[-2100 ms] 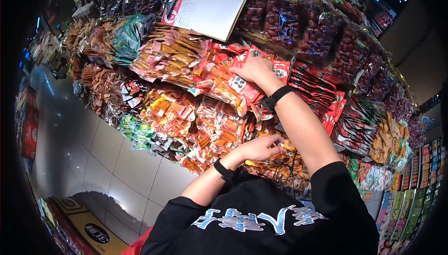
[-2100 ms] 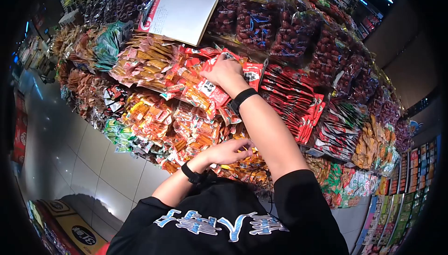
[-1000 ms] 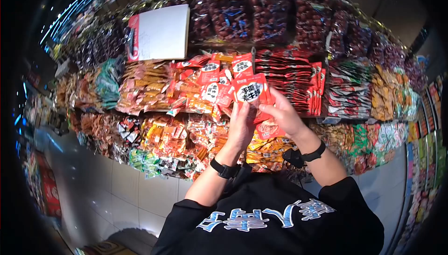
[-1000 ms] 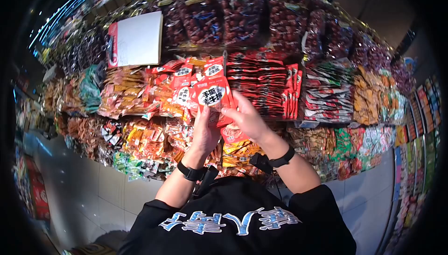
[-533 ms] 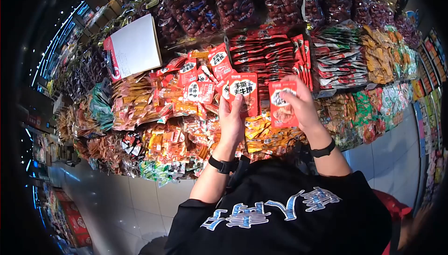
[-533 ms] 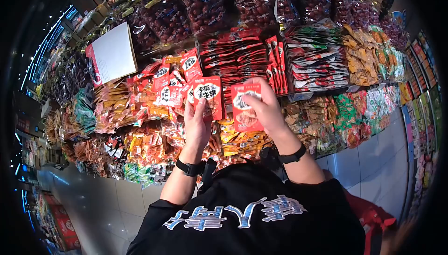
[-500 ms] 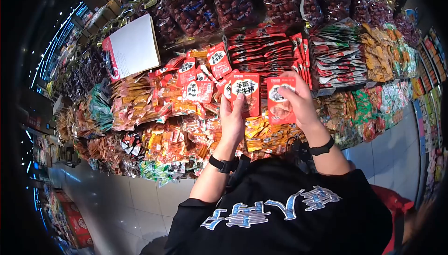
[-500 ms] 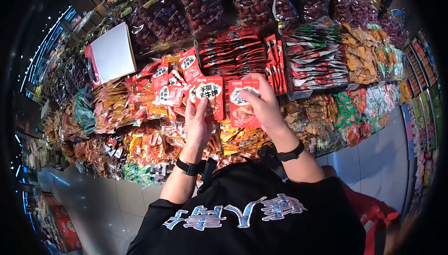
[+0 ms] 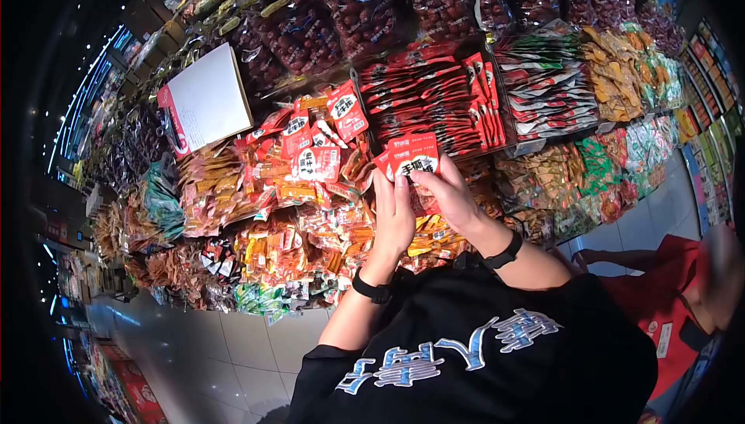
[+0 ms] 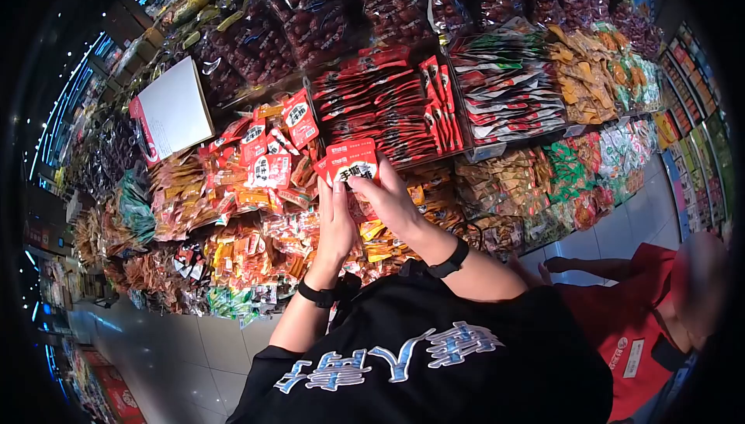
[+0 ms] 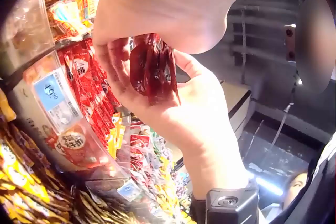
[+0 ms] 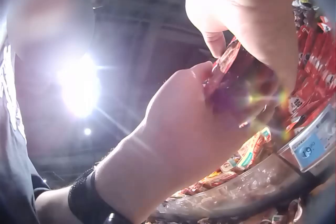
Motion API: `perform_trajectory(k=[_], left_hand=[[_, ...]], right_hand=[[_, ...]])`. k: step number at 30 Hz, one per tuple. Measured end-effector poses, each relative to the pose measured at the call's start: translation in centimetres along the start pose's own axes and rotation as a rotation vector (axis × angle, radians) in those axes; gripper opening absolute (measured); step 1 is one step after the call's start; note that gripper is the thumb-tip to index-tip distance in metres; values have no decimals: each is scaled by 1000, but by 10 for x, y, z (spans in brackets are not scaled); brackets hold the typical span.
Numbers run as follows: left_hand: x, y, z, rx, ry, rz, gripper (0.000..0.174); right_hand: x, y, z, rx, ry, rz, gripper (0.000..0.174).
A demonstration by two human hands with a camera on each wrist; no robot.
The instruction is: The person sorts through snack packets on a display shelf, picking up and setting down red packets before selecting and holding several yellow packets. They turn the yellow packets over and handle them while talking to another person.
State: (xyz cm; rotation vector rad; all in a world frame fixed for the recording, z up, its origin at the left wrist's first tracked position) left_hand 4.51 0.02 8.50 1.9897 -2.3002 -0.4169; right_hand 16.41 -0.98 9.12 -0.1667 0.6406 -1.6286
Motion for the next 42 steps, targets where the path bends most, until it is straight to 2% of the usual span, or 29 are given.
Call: perform_trajectory(k=[1, 2, 5, 7, 8, 9, 11, 13, 16, 19, 20, 23, 24, 27, 28, 31, 35, 37, 41, 42], left_hand=[[0, 0, -1, -157, -42, -24, 41], [-1, -1, -2, -201, -4, 26, 42], [-8, -11, 12, -274, -136, -40, 45], [-12, -13, 8, -340, -132, -45, 56], [-16, -16, 12, -413, -144, -41, 58], [-20, -20, 18, -486, -153, -35, 60], [-28, -31, 29, -615, -205, -25, 62], [-35, -43, 41, -814, -298, -66, 64], [-38, -50, 49, -940, -290, -37, 69], [-38, -49, 50, -977, -297, -51, 70], [-38, -49, 51, -979, -296, -49, 70], [-37, -50, 50, -997, -282, -37, 70], [-37, -50, 49, -1003, -278, -32, 69], [-36, -49, 49, -1007, -282, -27, 69], [-37, -48, 49, -1005, -283, -28, 69], [-38, -49, 51, -1014, -282, -27, 70], [-37, -49, 52, -1015, -288, -27, 70], [-38, -49, 51, -1013, -285, -25, 70], [-39, -49, 52, -1009, -280, -28, 70], [-39, -49, 52, -1012, -279, -33, 70]], right_hand=[[1, 4, -1, 11, 10, 20, 33], [0, 13, -9, 29, -16, 5, 34], [-15, 35, 1, 257, 126, 14, 35], [-41, 66, 13, 466, 281, -168, 31], [-60, 85, 22, 692, 445, -243, 29], [-80, 99, 32, 773, 481, -318, 30], [-116, 121, 43, 872, 374, -383, 33], [-145, 133, 39, 1156, 347, -382, 33], [-170, 146, 30, 1398, 305, -339, 35], [-170, 140, 32, 1505, 426, -291, 34], [-169, 138, 29, 1528, 354, -256, 44], [-164, 137, 17, 1627, 479, -201, 55], [-163, 136, 12, 1643, 391, -182, 63], [-163, 138, -1, 1746, 471, -193, 63], [-162, 138, -1, 1757, 525, -137, 65], [-162, 136, -6, 1804, 530, -68, 69], [-166, 141, -3, 1788, 458, -14, 70], [-157, 126, 22, 1792, 384, 43, 69], [-124, 120, 33, 1804, 413, 144, 67], [-115, 117, 32, 1716, 247, 169, 69]])
Point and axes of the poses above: each hand's wrist, its own x-axis away from the middle knuckle, its own y-axis out of the back of the hand, z = x × y, the point moved 3 cm from there along -x, towards the middle knuckle, and after that the axes turned 12 degrees about y, right-handed, at the moved point
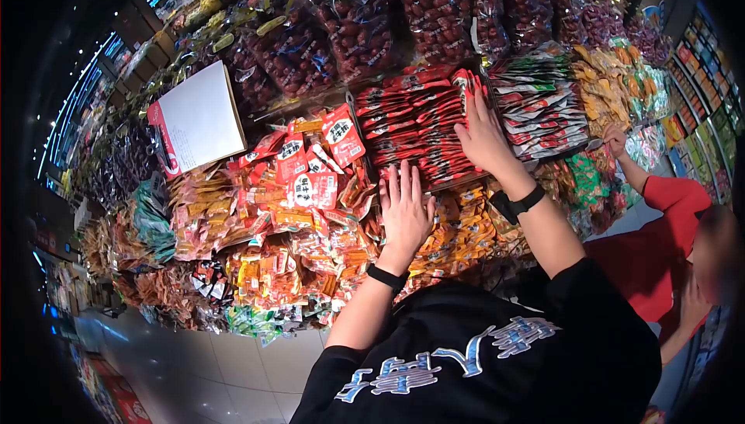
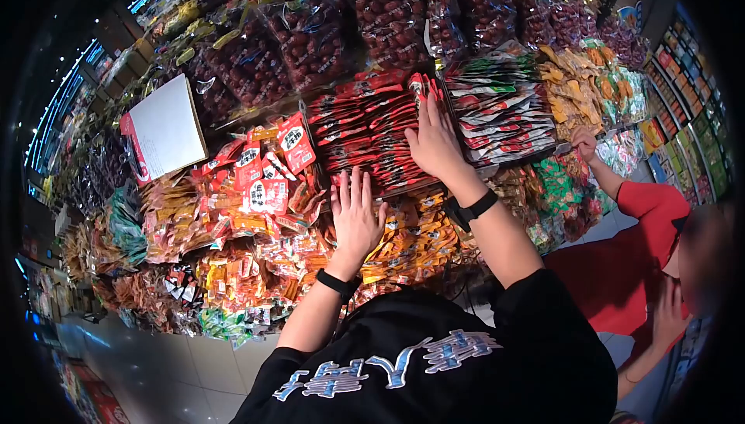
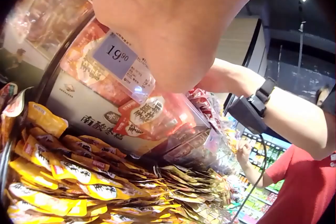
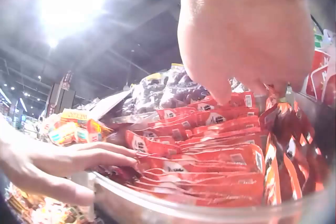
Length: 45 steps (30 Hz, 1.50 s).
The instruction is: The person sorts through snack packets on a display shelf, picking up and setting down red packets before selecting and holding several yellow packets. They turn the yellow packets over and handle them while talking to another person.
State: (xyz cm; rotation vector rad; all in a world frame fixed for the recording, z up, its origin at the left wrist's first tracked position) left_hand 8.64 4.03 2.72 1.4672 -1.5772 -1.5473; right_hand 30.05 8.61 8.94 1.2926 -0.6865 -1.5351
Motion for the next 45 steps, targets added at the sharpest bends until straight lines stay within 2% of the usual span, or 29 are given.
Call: perform_trajectory(k=[3, 4, 7, 8, 9, 11, 14, 18, 21, 26, 32, 35, 38, 41, 45], left_hand=[[1, -1, -2, -15, -3, -12, 71], [1, 0, -2, -13, -7, -10, 70], [0, 3, -2, -5, -16, -17, 69], [1, 3, -2, 0, -14, -17, 69], [2, 3, -2, 0, -12, -18, 69], [2, 2, -2, -2, -17, -16, 69], [3, 1, -3, -12, -26, -34, 70], [2, 2, -2, -16, -20, -43, 70], [2, 1, -4, -28, -18, -41, 70], [2, 1, -2, -18, -14, -42, 70], [2, 0, -3, -27, -13, -40, 69], [2, 1, -3, -26, -18, -41, 69], [1, 1, -2, -15, -14, -48, 69], [2, -1, -3, -17, -13, -53, 70], [3, 0, -3, -30, -20, -46, 70]], right_hand=[[15, -27, -2, 111, 80, 177, 72], [19, -26, 0, 159, 115, 145, 70], [10, -3, 0, 36, 60, -9, 60], [4, 10, 1, 18, 24, -75, 49], [0, 14, -2, 137, 72, -196, 34], [-16, 16, -14, 143, 18, -157, 24], [-35, 9, -35, 93, -93, -5, 22], [-43, 10, -42, 11, -117, -247, 22], [-43, 5, -38, 27, -129, -240, 23], [-37, 5, -30, 201, -185, 115, 28], [-41, 0, -35, 224, -260, 109, 27], [-39, 8, -32, 214, -234, 238, 25], [-42, 27, -25, 193, -242, 180, 24], [-44, 23, -29, 146, -180, 12, 23], [-41, -4, -38, 248, -94, 184, 19]])
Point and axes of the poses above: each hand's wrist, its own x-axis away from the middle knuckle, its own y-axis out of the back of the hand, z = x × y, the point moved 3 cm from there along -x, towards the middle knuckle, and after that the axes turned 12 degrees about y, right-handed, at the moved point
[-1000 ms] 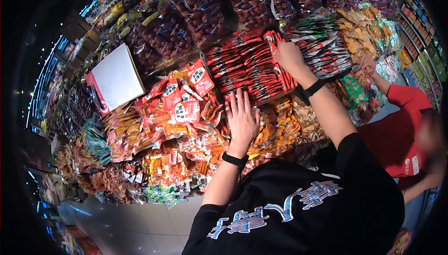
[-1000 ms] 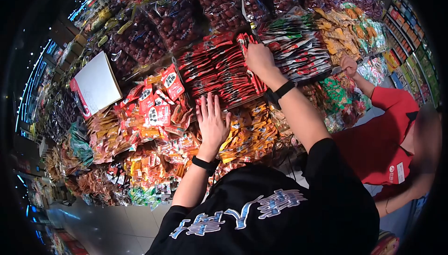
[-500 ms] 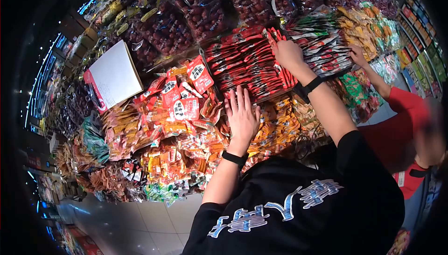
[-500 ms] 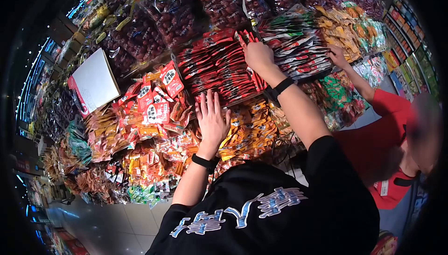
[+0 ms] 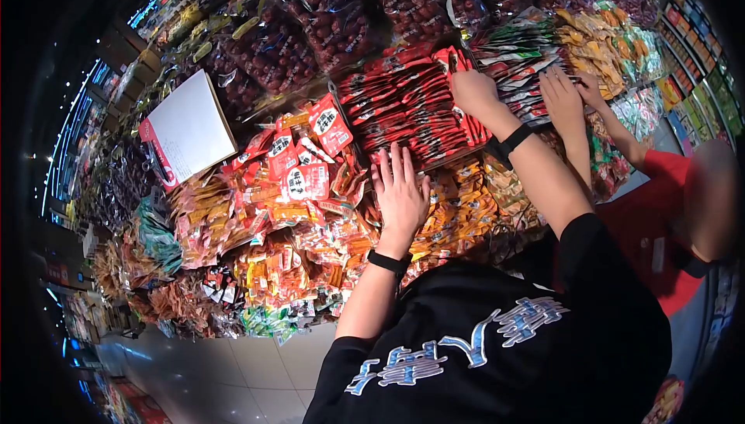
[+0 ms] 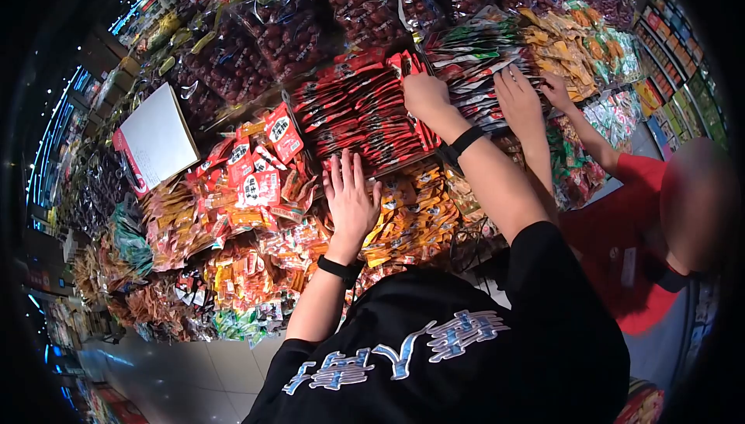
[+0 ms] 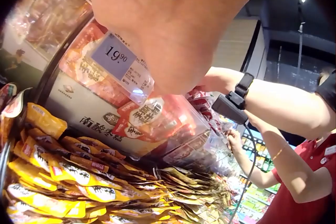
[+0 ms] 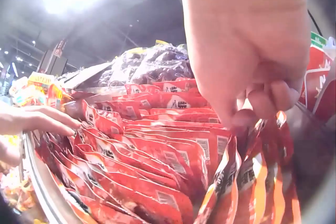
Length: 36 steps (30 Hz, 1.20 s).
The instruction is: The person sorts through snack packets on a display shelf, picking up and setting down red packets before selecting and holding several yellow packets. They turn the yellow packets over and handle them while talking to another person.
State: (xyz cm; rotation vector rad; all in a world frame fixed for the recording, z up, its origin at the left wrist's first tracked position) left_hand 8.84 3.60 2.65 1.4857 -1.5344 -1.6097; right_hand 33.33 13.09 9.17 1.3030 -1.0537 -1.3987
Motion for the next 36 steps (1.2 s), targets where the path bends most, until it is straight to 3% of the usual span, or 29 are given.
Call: perform_trajectory(k=[4, 8, 11, 14, 16, 18, 19, 20, 23, 25, 28, 31, 36], left_hand=[[-1, 0, 0, -2, -2, 8, 71], [-1, -5, 4, 25, 19, 11, 72], [0, 2, 5, 79, -7, -16, 71], [9, 13, 7, 236, -64, 32, 68], [21, 38, 5, 388, -206, -6, 51], [34, 47, 13, 561, -229, 123, 33], [40, 63, 16, 597, -210, 18, 19], [45, 72, 25, 622, -226, 3, 16], [55, 98, 57, 652, -104, -310, 16], [55, 108, 84, 591, 81, -466, 20], [44, 106, 121, 389, 350, -459, 32], [37, 86, 141, 252, 448, -237, 49], [29, 79, 141, 243, 403, -229, 47]], right_hand=[[10, 24, 10, -114, -92, -128, 16], [22, 59, 57, -326, 96, -373, 19], [20, 61, 104, -590, 372, -333, 22], [14, 63, 160, -629, 571, -181, 24], [6, 57, 190, -526, 713, -153, 28], [-6, 49, 220, -493, 775, -88, 37], [-9, 47, 237, -424, 738, -25, 44], [-11, 44, 252, -352, 698, 35, 52], [-18, 28, 285, -188, 551, 277, 76], [-20, 18, 292, -249, 522, 279, 82], [-25, -5, 294, -396, 479, 267, 83], [-29, -12, 290, -575, 433, 336, 77], [-30, -17, 284, -682, 340, 252, 67]])
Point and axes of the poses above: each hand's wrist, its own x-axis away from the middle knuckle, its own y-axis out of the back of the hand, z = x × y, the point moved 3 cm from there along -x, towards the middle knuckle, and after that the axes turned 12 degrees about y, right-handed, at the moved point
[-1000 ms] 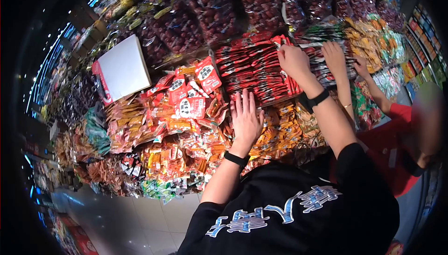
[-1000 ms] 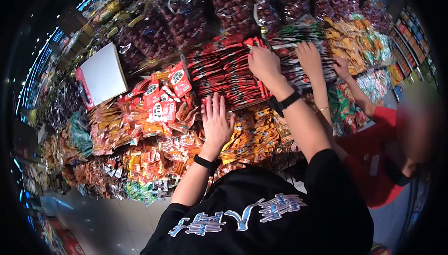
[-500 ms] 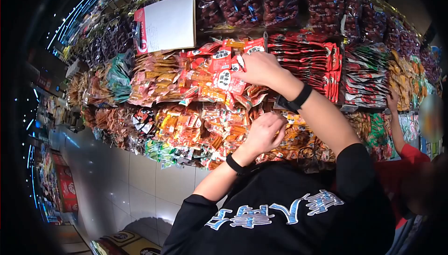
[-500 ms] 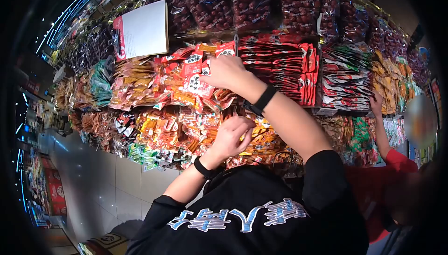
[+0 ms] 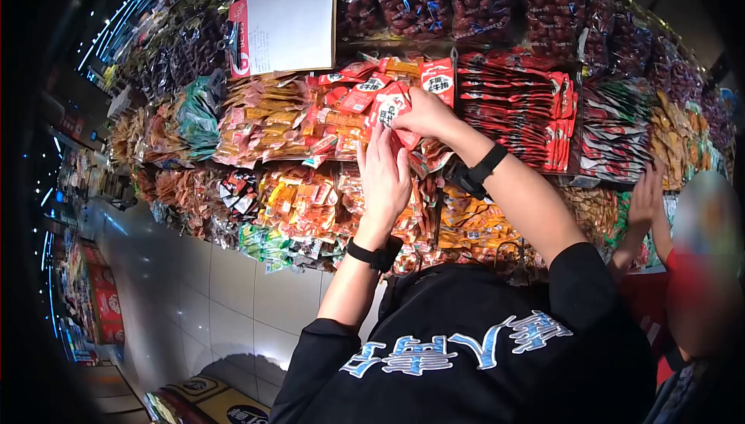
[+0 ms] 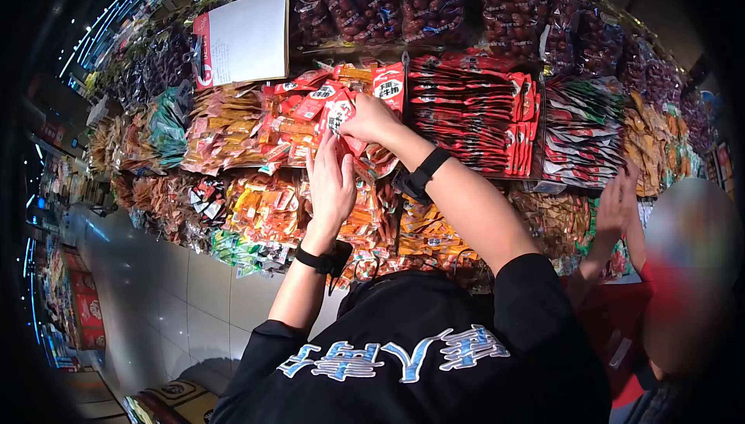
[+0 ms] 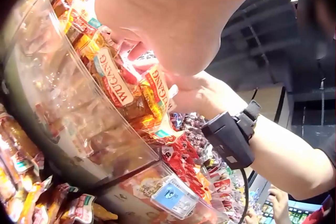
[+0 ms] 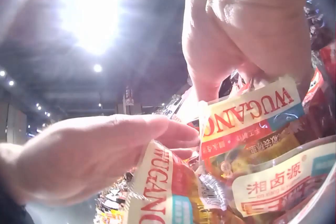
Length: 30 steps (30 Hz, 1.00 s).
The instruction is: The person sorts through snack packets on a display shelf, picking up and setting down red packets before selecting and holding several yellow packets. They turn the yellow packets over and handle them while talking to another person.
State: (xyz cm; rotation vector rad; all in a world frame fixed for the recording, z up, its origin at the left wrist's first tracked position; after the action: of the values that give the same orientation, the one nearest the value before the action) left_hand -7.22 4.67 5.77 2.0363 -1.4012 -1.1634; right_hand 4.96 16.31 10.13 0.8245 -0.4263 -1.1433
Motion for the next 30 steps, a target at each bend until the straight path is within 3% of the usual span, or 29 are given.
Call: perform_trajectory(k=[4, 7, 9, 11, 14, 17, 18, 20, 23, 25, 28, 29, 30], left_hand=[[-6, -1, 7, 26, -20, 8, 45], [-7, 1, 7, 56, -20, -16, 44], [-8, 10, -2, 153, 10, -50, 44], [-10, 30, -29, 424, 53, 36, 45], [-6, 9, -40, 1108, 320, 238, 46], [-4, -27, -46, 1535, 551, 396, 44], [0, -12, -70, 1252, 454, 445, 50], [5, -19, -83, 1273, 434, 561, 46], [13, -29, -103, 1156, 330, 596, 34], [18, -32, -120, 1103, 302, 673, 30], [19, -58, -125, 780, -29, 553, 37], [26, -56, -132, 795, 96, 694, 39], [29, -75, -126, 726, 22, 661, 40]], right_hand=[[-3, 10, -30, -210, 26, -203, 54], [10, 28, -27, -716, 114, -339, 31], [33, 49, -9, -1050, 145, -241, 28], [54, 60, 0, -1195, 135, -220, 31], [85, 58, 7, -1280, 175, -182, 37], [114, 48, 18, -1126, 269, -298, 42], [123, 43, 13, -1042, 271, -326, 44], [140, 47, 9, -987, 333, -424, 46], [166, 48, -20, -932, 191, -432, 40], [180, 57, -41, -800, 205, -578, 39], [194, 93, -81, -485, 107, -904, 38], [197, 110, -90, -336, 44, -953, 39], [199, 130, -96, -186, -20, -997, 40]])
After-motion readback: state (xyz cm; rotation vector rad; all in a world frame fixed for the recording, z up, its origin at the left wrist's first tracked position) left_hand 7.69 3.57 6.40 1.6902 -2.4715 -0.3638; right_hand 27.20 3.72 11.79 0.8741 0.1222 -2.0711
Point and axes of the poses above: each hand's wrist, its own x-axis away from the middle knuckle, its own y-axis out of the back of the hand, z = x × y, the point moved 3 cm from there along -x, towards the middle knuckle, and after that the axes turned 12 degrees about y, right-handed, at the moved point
